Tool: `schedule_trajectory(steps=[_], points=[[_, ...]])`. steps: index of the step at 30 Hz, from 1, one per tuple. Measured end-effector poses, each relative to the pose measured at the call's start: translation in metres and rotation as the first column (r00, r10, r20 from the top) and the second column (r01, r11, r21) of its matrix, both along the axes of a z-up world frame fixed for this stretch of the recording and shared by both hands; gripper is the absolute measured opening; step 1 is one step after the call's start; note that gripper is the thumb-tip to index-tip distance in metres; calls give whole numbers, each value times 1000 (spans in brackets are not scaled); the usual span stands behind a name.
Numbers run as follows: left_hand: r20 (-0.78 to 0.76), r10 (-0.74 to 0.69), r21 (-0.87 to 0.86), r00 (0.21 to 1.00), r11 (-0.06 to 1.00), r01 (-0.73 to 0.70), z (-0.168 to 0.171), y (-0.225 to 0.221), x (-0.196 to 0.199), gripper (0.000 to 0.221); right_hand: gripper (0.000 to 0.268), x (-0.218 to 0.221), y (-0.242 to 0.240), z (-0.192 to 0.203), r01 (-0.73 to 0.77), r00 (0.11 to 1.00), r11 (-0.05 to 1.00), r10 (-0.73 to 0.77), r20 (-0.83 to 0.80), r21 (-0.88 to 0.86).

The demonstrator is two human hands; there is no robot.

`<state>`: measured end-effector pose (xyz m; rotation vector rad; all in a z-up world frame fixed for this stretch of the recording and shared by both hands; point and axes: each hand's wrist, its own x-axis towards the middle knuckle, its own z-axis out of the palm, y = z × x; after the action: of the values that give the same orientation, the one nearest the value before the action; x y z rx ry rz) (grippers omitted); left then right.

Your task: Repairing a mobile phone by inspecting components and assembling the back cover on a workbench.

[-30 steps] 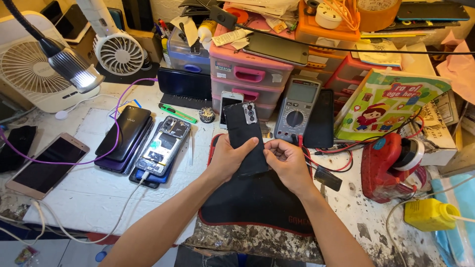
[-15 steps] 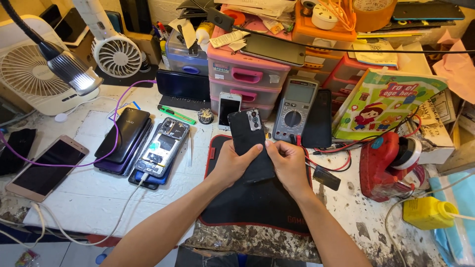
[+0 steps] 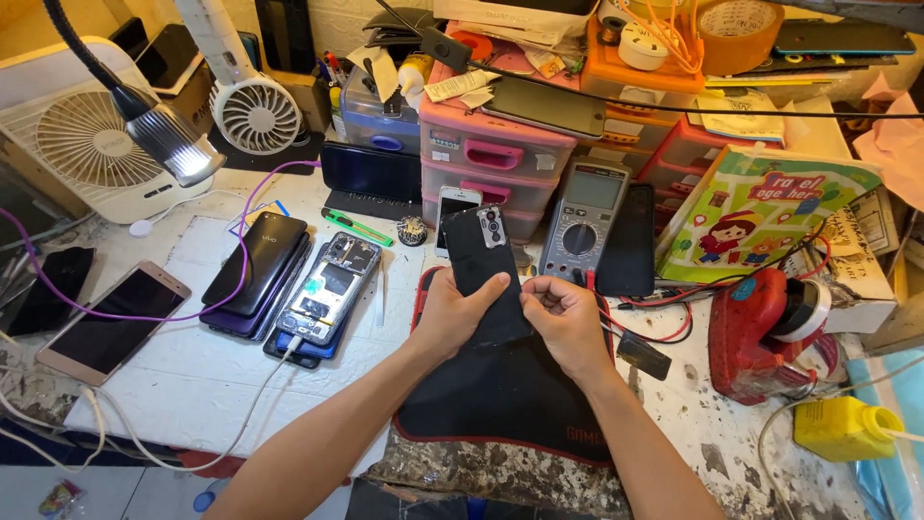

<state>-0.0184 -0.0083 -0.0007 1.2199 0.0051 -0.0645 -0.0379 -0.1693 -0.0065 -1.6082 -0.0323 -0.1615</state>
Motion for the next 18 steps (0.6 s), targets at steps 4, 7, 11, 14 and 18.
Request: schedule_trajectory(steps=[4,7,11,14,18], points=[[-15,-45,63,999,997,46,-5,-6,-3,18,25,10,-7,-19,54,998,998,-54,28,25],[-27,5,26,1000,1000,-4,-1,-3,0,17,16,2,-1,-3,11,1000,1000,-11,13,-1],[-40,9,-6,999,1000,-10,6,-4,-2,19,7,4,-1,-2,-23,999,999,23,28,31],[-35,-10,-3,999,1000,10,-2,-9,-4,17,22,12,-7,-22,62,998,998,-63,24,11],[-50,57,40,997,998,-55,-13,2,5,22,10,8,-2,-24,18,1000,997,-18,6,-71]])
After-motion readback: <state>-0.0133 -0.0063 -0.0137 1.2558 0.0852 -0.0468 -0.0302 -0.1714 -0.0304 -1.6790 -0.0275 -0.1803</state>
